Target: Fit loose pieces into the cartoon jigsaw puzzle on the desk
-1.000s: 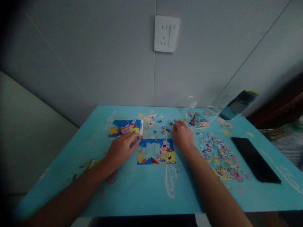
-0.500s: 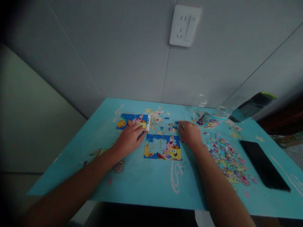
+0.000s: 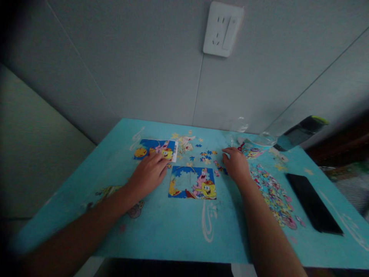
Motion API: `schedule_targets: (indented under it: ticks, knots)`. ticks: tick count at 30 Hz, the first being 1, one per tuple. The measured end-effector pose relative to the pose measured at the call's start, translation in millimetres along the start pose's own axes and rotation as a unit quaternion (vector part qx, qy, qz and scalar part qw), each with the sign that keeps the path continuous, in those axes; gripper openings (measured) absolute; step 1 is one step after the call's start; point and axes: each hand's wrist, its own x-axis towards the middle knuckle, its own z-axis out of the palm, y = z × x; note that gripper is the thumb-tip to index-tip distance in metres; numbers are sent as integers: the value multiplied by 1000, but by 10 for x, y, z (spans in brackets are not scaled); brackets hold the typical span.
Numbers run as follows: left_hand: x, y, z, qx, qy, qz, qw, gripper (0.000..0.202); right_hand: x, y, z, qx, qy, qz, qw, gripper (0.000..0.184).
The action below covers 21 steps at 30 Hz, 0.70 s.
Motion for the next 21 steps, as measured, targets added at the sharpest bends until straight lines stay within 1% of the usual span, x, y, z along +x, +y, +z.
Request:
schedule_targets:
  ticks: [4, 8, 13, 17, 21]
  knots:
    - [-11, -6, 3, 13, -6, -4, 1000, 20, -24, 91, -59, -30, 5, 25, 999, 38]
    - [-6, -14, 5, 21, -3, -6, 1000, 15, -67, 86, -52, -58, -6, 39, 998, 42]
    - [-7, -13, 17, 12, 4, -1, 1000, 16, -71, 22, -18, -66, -28, 34, 997, 43]
    - [-12, -11, 39, 4, 7, 2, 1000, 17, -77, -58, -54, -63, -38, 22, 997, 40]
    - [-14, -13, 51, 2, 11, 4, 1000, 19, -89, -212, -77, -44, -25, -9, 999, 38]
